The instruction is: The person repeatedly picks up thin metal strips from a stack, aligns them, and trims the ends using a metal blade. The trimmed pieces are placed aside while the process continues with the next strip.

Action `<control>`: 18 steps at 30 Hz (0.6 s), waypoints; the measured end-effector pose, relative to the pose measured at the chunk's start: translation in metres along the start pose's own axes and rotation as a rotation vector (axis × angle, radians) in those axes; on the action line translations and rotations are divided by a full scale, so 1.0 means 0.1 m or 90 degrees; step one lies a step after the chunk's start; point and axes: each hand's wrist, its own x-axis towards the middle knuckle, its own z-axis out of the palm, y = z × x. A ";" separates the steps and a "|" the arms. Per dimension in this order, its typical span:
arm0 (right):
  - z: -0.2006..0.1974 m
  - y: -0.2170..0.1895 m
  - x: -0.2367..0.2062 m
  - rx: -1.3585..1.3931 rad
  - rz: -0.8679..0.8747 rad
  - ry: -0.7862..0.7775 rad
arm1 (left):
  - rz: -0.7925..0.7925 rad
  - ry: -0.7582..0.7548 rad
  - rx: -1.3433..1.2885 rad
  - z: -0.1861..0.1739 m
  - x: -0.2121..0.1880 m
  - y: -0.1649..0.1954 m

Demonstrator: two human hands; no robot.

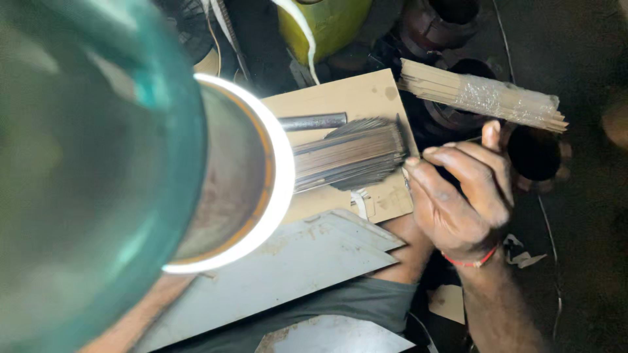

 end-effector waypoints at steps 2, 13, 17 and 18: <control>0.02 0.08 0.09 -0.021 -0.042 -0.007 | -0.022 0.009 0.004 -0.18 -0.20 -0.20; 0.29 0.26 -0.58 0.126 0.215 -0.164 | -0.003 0.000 0.016 -0.22 -0.71 -0.69; 0.43 0.46 -0.94 0.187 0.289 -0.172 | 0.013 0.008 0.041 -0.13 -0.81 -0.79; 0.46 0.52 -1.01 0.167 0.281 -0.180 | 0.020 0.014 0.054 -0.11 -0.85 -0.82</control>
